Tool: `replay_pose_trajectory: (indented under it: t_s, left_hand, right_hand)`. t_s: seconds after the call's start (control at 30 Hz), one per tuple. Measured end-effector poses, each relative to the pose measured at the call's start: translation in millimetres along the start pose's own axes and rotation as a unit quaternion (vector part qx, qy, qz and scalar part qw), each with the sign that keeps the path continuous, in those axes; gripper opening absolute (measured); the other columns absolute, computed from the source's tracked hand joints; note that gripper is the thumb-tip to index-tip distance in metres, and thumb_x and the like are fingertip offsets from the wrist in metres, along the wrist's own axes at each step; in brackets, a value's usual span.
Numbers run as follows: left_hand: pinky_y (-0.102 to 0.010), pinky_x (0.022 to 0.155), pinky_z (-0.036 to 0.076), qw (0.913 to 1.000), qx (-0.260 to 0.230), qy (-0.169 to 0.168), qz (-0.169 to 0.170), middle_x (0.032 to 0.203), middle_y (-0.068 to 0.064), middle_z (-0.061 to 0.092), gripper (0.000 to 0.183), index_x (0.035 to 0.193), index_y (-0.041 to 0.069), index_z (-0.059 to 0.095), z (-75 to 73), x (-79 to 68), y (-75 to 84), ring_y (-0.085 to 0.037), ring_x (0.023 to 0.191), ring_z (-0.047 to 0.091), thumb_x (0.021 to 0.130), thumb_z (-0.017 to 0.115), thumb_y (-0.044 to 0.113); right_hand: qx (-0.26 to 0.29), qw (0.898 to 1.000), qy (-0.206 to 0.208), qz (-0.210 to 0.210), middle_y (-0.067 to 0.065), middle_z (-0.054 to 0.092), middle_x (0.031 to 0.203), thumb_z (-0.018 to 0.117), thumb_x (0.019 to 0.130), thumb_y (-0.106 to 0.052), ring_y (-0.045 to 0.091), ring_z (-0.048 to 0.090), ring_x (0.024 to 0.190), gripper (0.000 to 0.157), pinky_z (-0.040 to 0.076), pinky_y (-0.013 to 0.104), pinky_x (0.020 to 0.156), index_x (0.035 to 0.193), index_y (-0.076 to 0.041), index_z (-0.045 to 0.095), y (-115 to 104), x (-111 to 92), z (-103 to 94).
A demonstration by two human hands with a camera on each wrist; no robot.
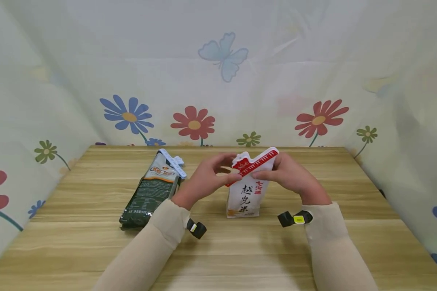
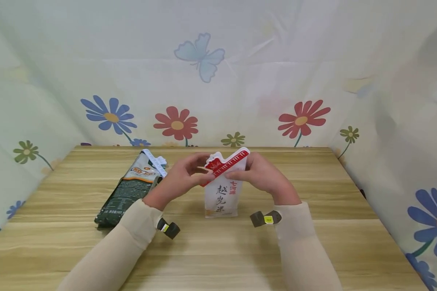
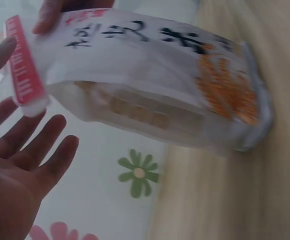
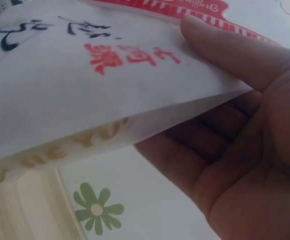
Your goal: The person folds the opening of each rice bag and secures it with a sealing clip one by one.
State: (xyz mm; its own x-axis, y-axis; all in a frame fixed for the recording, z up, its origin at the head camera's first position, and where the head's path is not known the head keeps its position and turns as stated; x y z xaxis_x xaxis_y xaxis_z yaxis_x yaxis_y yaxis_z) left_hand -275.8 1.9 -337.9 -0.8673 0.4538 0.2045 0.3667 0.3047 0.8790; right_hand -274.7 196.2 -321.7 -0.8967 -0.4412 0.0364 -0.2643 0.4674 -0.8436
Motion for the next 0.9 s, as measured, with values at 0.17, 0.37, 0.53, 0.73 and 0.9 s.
replay_pose_trajectory:
  t_s: [0.17,0.37,0.53,0.73,0.9]
  left_hand:
    - [-0.037,0.094,0.053,0.9991,-0.013,-0.016,-0.038,0.126,0.007,0.061,0.061,0.133,0.028,0.054,12.1,-10.3,-27.7,-0.015,0.111,0.062,0.079,0.078,0.042]
    - [-0.033,0.089,0.055,0.9967,-0.033,-0.039,-0.063,0.122,0.005,0.062,0.058,0.13,0.027,0.055,24.0,-21.6,-45.1,-0.017,0.107,0.065,0.078,0.08,0.037]
    - [-0.031,0.089,0.055,0.9975,-0.033,-0.032,-0.054,0.119,0.003,0.064,0.05,0.126,0.024,0.057,25.2,-24.3,-46.5,-0.015,0.108,0.064,0.081,0.078,0.032]
    - [-0.031,0.087,0.056,0.9973,-0.021,-0.018,-0.068,0.117,0.004,0.065,0.046,0.123,0.025,0.057,19.1,-27.1,-44.8,-0.015,0.107,0.065,0.082,0.077,0.032]
    - [-0.034,0.087,0.055,0.9953,-0.014,0.001,-0.096,0.115,0.004,0.069,0.049,0.124,0.026,0.055,12.9,-31.7,-45.2,-0.014,0.107,0.065,0.081,0.078,0.033]
  right_hand:
    - [-0.015,0.999,-0.035,0.029,0.006,0.072,0.108,0.081,0.078,-0.032,0.021,0.068,0.092,0.047,0.055,0.04,0.086,0.118,-0.013,0.065,14,2,3.0]
    - [-0.015,0.994,-0.088,0.057,0.007,0.071,0.108,0.083,0.076,-0.03,0.022,0.068,0.092,0.054,0.055,0.041,0.086,0.12,-0.009,0.061,32,3,13.0]
    - [0.016,0.995,-0.085,0.047,0.007,0.07,0.109,0.082,0.077,-0.026,0.023,0.068,0.094,0.054,0.055,0.038,0.085,0.122,-0.01,0.058,38,6,18.4]
    - [0.038,0.995,-0.076,0.044,0.007,0.07,0.11,0.082,0.077,-0.026,0.024,0.067,0.096,0.052,0.054,0.036,0.084,0.121,-0.012,0.06,37,12,21.6]
    - [0.046,0.995,-0.075,0.035,0.009,0.07,0.107,0.08,0.08,-0.025,0.024,0.066,0.094,0.046,0.053,0.036,0.084,0.119,-0.009,0.063,38,17,25.7]
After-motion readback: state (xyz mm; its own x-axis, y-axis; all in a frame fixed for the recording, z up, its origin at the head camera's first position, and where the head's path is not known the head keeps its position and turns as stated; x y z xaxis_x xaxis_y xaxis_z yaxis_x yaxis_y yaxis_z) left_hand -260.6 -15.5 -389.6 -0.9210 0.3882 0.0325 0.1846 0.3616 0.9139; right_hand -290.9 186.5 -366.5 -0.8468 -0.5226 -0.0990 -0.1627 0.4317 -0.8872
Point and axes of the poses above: each hand's wrist, its own x-axis towards the middle knuckle, its own z-axis out of the palm, y = z × x, the point moved 6 cm from there along x, towards the middle knuckle
